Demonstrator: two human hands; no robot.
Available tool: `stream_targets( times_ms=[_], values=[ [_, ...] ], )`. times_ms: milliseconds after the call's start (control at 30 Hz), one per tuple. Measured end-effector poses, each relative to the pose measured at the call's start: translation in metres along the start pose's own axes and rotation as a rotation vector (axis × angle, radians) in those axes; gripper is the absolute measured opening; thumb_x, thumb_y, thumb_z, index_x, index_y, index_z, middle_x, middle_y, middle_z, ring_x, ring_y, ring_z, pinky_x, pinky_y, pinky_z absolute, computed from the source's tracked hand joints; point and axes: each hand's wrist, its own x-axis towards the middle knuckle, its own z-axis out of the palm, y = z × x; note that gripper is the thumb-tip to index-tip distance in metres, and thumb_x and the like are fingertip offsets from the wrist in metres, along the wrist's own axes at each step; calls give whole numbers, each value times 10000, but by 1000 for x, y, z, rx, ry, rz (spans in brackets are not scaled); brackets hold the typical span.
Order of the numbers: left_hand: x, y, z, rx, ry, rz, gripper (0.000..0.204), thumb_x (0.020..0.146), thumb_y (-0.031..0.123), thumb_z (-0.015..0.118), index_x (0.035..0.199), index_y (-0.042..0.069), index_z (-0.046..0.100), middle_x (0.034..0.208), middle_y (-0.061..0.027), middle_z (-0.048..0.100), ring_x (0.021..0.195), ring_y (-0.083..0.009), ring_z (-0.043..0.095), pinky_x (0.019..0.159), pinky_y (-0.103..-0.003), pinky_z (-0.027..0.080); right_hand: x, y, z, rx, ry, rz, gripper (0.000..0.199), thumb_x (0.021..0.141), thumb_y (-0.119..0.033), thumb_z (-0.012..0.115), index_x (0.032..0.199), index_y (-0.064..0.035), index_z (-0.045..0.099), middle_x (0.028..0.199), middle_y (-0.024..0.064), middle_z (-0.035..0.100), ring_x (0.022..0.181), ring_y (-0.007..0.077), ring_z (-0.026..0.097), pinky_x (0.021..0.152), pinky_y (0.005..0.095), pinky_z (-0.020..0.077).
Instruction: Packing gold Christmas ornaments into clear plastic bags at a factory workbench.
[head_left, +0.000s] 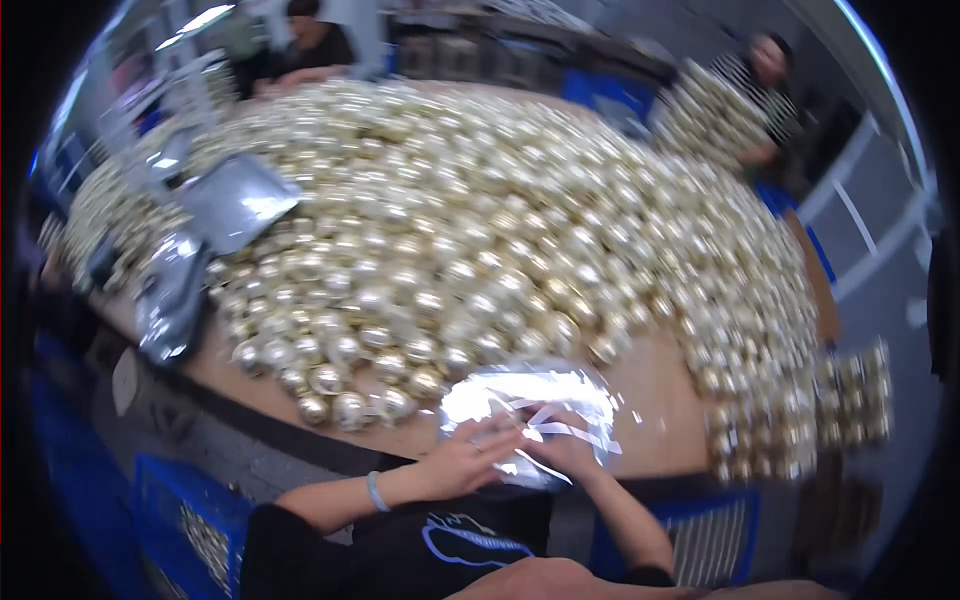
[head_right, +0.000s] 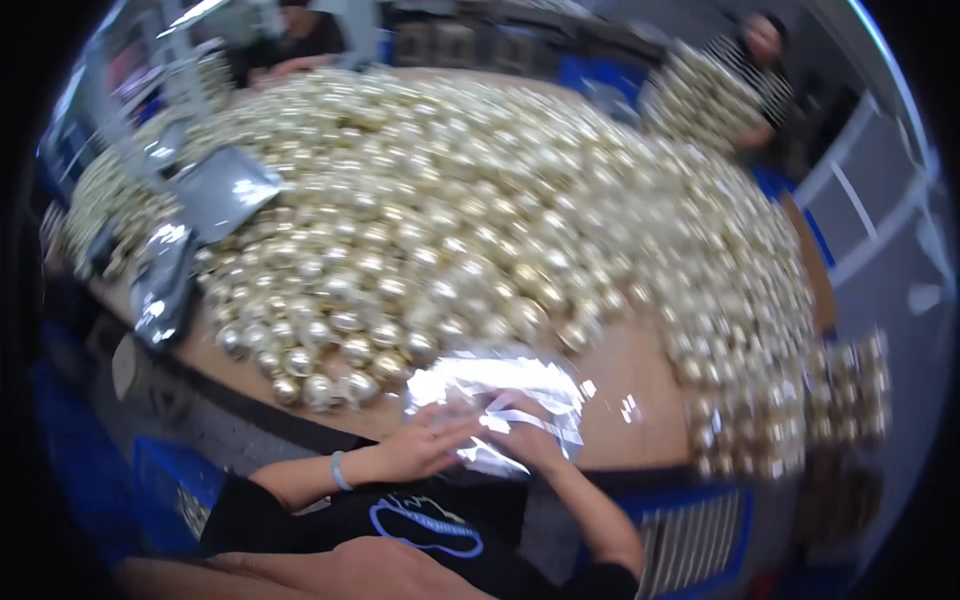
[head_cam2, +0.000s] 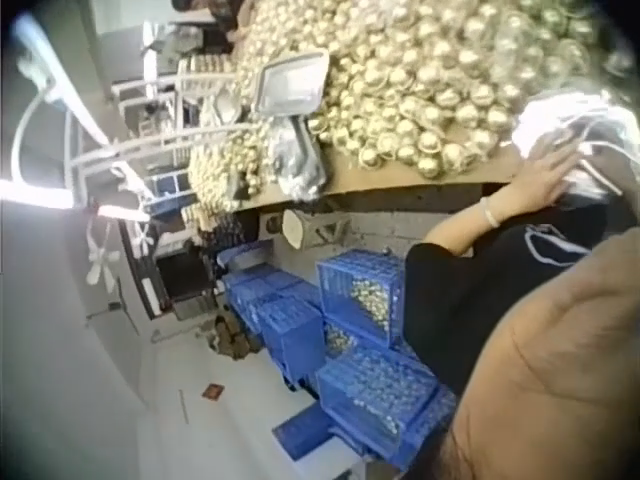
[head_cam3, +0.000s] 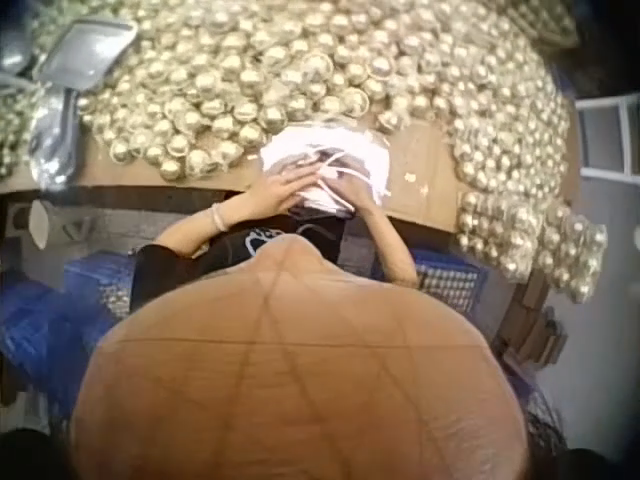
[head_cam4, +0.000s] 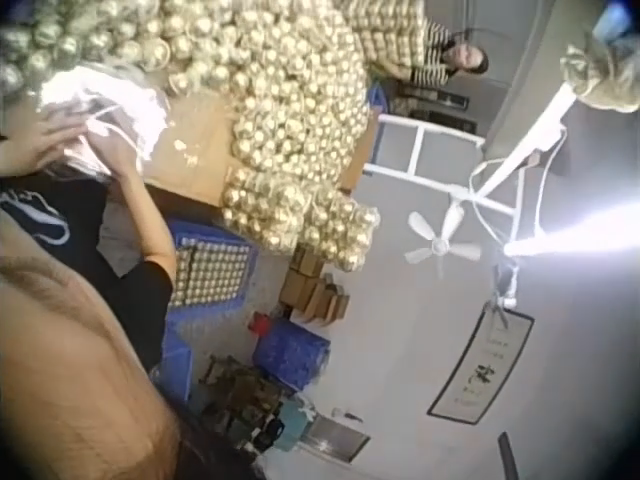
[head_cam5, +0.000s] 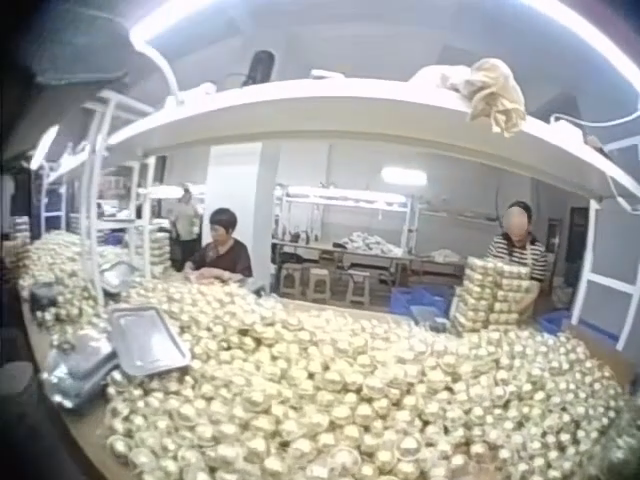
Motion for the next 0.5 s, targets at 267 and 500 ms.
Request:
stream_targets(
  times_ms=[267,500],
  values=[
    [-3,21,9,85,-39,1,675,919,237,637,1533,134,375,1619,-33,307,1513,-297,211,1134,-535,316,-1,112,-114,184,384,57,334,865,-75,750,1142,19,590,1026,92,648,932,196,650,842,299,541],
    [6,8,-1,-62,43,-17,724,865,258,731,1504,131,416,1478,-73,500,1371,-342,441,1081,-495,365,42,103,-91,70,545,112,390,909,-138,707,1228,-16,518,1064,80,611,1003,174,590,870,318,488]
  ],
)
